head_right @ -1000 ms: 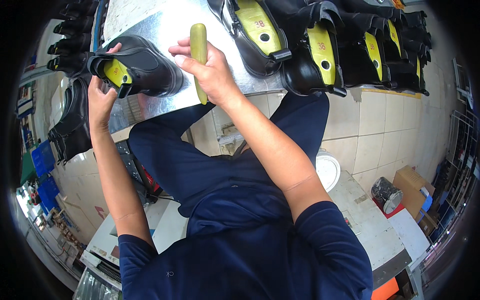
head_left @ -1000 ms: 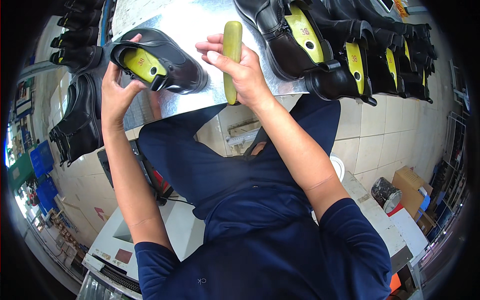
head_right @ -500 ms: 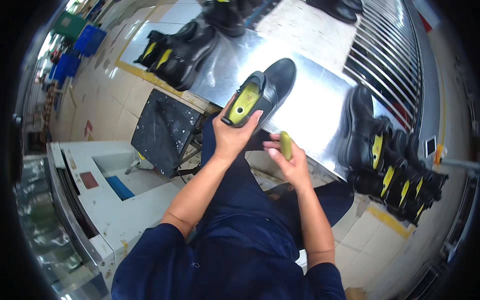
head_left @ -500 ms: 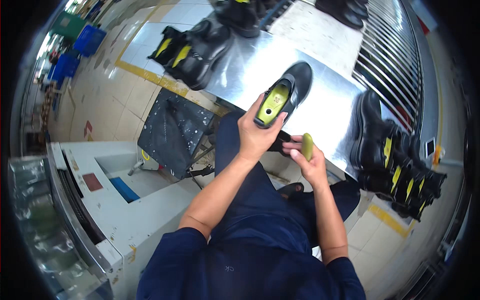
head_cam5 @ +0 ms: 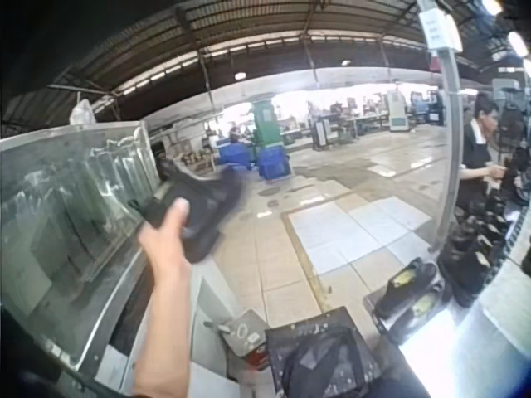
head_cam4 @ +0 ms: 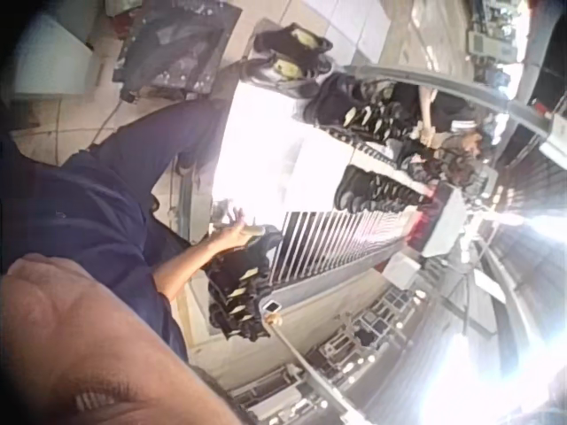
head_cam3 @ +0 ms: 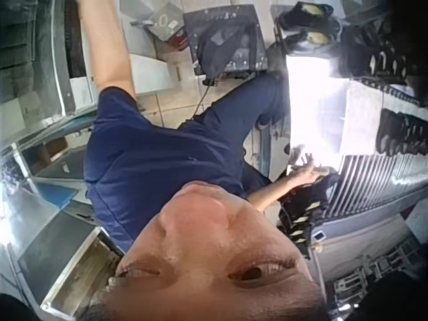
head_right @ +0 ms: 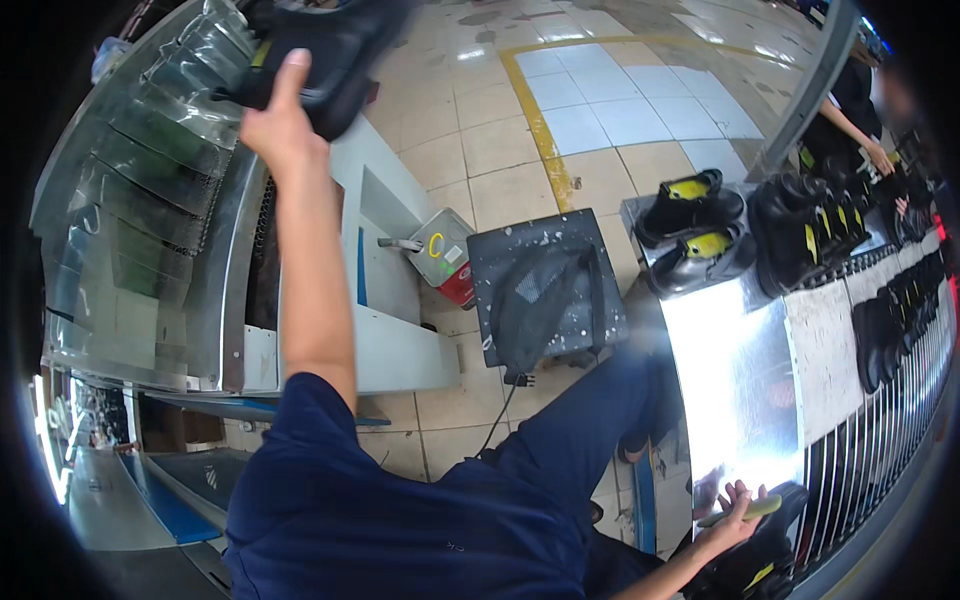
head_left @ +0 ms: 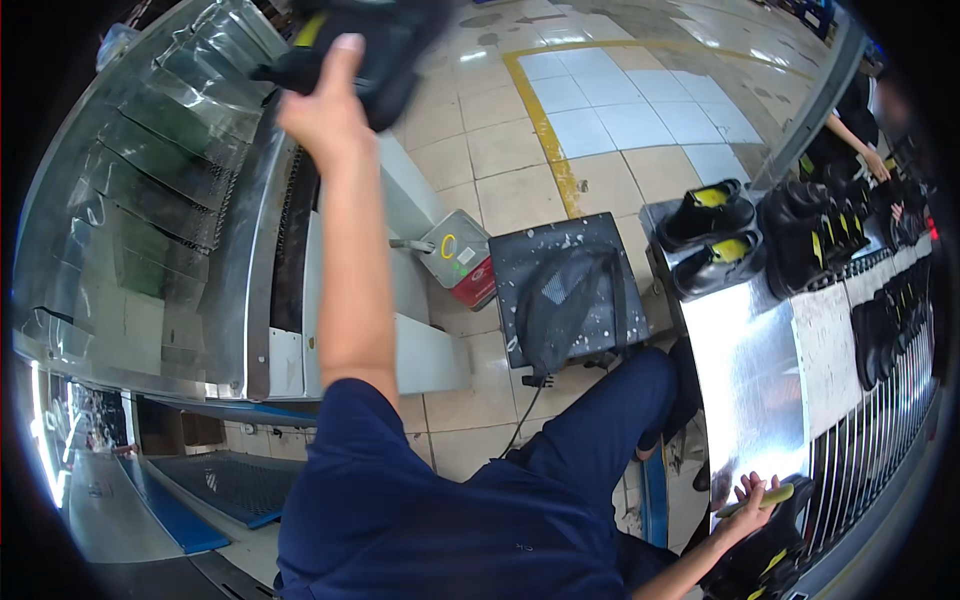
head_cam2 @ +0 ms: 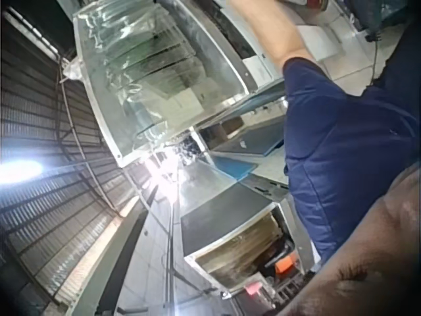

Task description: Finishing and inspecting boots on a factory assembly line.

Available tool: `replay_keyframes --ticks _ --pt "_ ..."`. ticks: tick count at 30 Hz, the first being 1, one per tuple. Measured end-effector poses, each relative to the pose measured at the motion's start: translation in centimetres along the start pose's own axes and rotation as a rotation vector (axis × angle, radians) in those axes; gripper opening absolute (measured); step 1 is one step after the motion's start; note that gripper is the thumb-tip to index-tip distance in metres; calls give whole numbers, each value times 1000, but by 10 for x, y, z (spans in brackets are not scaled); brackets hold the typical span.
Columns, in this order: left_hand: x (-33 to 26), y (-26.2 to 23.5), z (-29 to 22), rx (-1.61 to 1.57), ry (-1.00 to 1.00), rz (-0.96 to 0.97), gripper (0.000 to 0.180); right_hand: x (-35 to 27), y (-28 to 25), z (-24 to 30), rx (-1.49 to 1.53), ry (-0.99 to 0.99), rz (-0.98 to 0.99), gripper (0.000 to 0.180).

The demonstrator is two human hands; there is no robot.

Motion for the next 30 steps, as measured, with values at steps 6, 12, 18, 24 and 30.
replay_keyframes --ticks 6,12,18,24,30 --pt "308 -217 46 780 264 -375 69 72 4 -58 -301 -179 7 47" --pt "331 -343 44 1248 -17 -359 98 75 -2 -46 -815 -382 -67 44" --pt "292 -385 177 1458 -115 -661 84 37 -42 8 -1016 -322 -149 46" --pt "388 -318 306 154 -565 -386 41 29 56 -12 -811 -102 -22 33" --pt "205 -300 258 467 -117 372 28 46 48 -5 -1019 -323 -298 25"
Point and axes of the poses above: each hand's wrist, its own x-axis towards the middle knuckle, its own y-axis out of the palm, z = x × y, the point moved 1 cm from there along x, towards the middle knuckle, and after that the axes turned 10 degrees about -x, right-handed, at the moved point
